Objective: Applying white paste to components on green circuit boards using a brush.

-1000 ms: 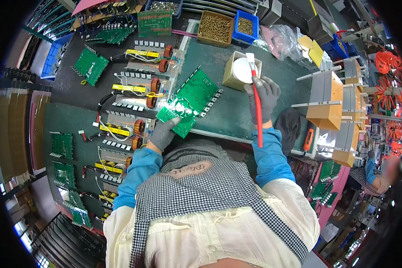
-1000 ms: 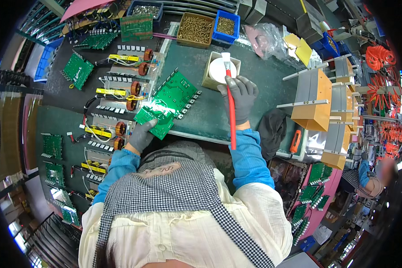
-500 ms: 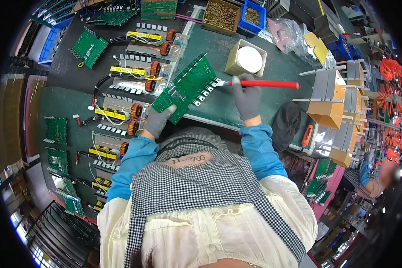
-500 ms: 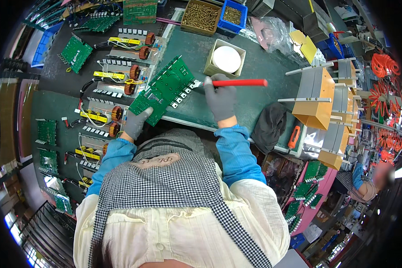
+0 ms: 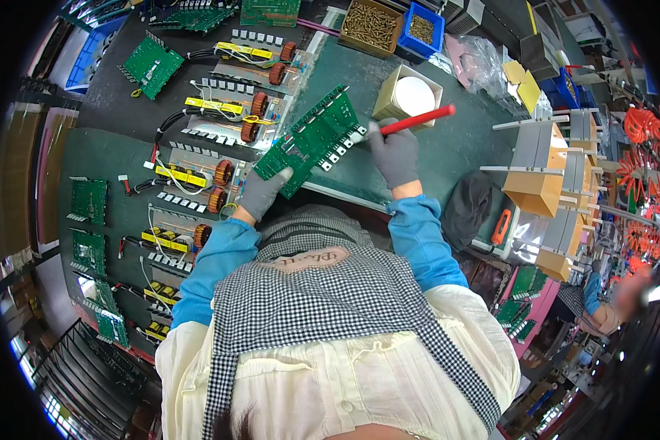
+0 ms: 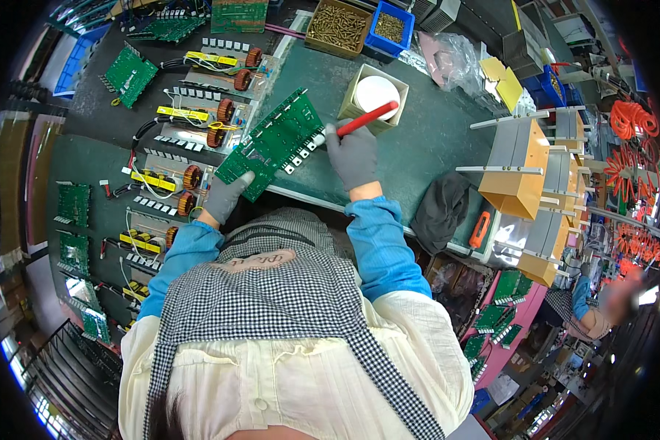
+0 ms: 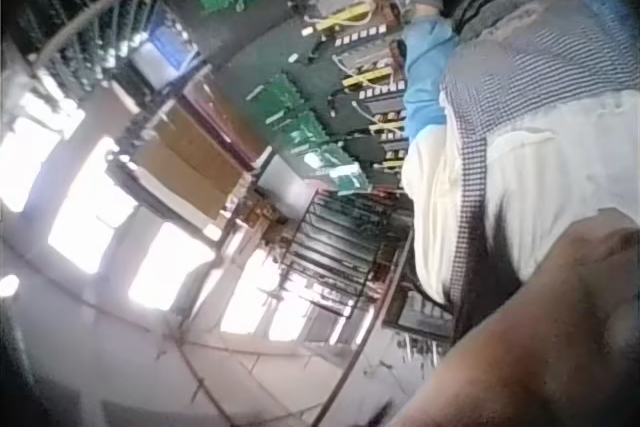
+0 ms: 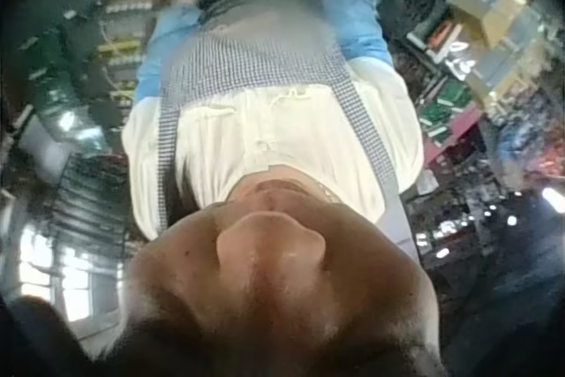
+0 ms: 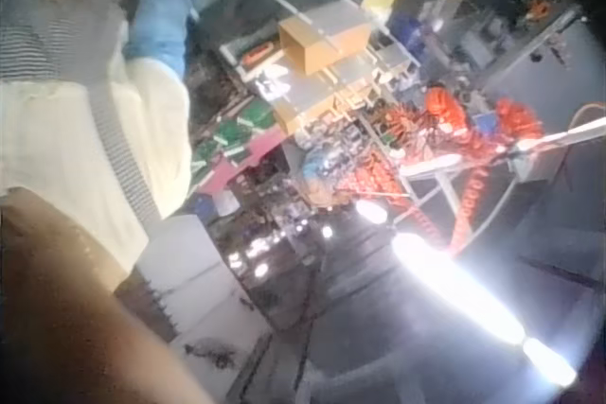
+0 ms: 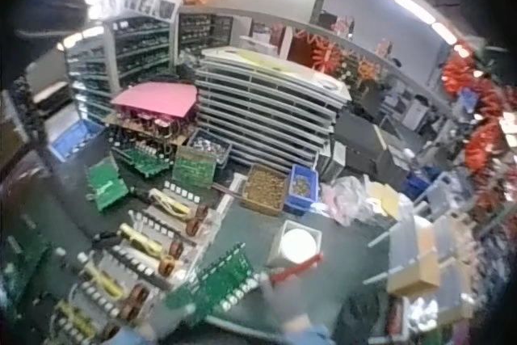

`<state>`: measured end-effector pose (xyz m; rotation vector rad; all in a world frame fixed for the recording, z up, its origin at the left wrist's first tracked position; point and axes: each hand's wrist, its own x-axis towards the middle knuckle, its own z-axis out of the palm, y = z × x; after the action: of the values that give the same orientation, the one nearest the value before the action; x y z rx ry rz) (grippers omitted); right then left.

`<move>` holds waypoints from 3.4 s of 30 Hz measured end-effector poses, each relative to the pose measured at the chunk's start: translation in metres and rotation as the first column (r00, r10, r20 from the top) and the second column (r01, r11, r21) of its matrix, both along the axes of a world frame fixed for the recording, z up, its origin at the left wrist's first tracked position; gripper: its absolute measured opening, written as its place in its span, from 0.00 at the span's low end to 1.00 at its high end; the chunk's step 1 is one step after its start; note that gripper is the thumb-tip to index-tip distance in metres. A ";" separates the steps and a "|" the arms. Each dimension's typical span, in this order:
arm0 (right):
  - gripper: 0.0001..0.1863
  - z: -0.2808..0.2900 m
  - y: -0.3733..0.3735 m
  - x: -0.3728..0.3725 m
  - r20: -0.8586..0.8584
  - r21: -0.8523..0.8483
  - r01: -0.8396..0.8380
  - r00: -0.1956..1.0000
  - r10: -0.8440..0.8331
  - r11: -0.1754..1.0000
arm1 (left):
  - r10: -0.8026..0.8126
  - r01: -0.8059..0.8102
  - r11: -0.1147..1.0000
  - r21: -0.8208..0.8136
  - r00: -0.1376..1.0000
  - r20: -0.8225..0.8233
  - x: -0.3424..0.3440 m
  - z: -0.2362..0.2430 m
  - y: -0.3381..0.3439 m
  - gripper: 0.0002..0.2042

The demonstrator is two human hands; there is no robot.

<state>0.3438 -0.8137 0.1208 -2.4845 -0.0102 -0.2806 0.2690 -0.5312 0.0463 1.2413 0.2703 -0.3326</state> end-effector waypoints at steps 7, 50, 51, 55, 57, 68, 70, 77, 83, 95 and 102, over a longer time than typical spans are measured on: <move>0.19 -0.006 -0.001 0.004 0.043 0.034 -0.041 0.998 0.040 0.999 | -0.011 0.011 1.000 0.005 1.000 0.016 0.000 0.004 0.000 0.20; 0.14 0.003 0.000 -0.022 -0.002 0.184 -0.065 0.998 0.067 0.981 | -0.009 0.009 1.000 0.014 0.999 0.043 -0.004 0.001 -0.001 0.19; 0.14 0.005 0.003 -0.024 0.034 0.267 -0.058 0.998 0.050 0.962 | -0.002 0.002 1.000 0.015 0.999 0.037 -0.004 0.001 -0.001 0.19; 0.12 -0.016 0.006 -0.021 0.092 0.147 -0.119 0.990 0.106 0.982 | -0.011 0.010 1.000 0.029 0.999 0.031 0.002 0.005 -0.003 0.19; 0.13 -0.015 0.002 -0.021 0.086 0.159 -0.063 0.995 0.050 0.985 | 0.020 -0.022 0.999 0.025 0.998 0.057 0.004 -0.002 -0.001 0.20; 0.13 0.004 0.003 -0.032 0.064 0.188 -0.057 0.997 0.045 0.981 | -0.040 0.027 0.991 0.127 0.994 0.099 -0.006 0.004 0.005 0.21; 0.12 0.008 0.004 -0.036 0.097 0.231 -0.043 0.995 0.021 0.972 | -0.025 0.010 0.993 0.119 0.991 0.129 -0.006 -0.002 0.001 0.21; 0.11 0.017 -0.011 -0.042 0.019 0.226 -0.003 1.000 -0.001 0.974 | -0.048 0.038 0.997 0.073 0.989 0.139 0.000 0.009 -0.003 0.20; 0.12 0.047 -0.016 -0.035 0.129 0.415 -0.022 0.991 -0.035 0.910 | -0.025 0.003 0.980 0.201 0.994 0.110 0.000 0.006 -0.004 0.21; 0.09 0.055 -0.016 -0.036 0.058 0.614 0.019 0.996 -0.069 0.789 | -0.066 0.043 0.977 0.211 0.992 0.106 -0.001 0.021 -0.007 0.25; 0.11 0.048 -0.015 -0.035 0.168 0.624 0.002 0.976 -0.136 0.781 | -0.068 0.042 0.966 0.254 0.993 0.092 0.000 0.015 -0.004 0.26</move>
<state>0.3093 -0.8285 0.1690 -1.7850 0.0786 -0.4846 0.2691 -0.5354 0.0610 1.5138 0.1961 -0.2888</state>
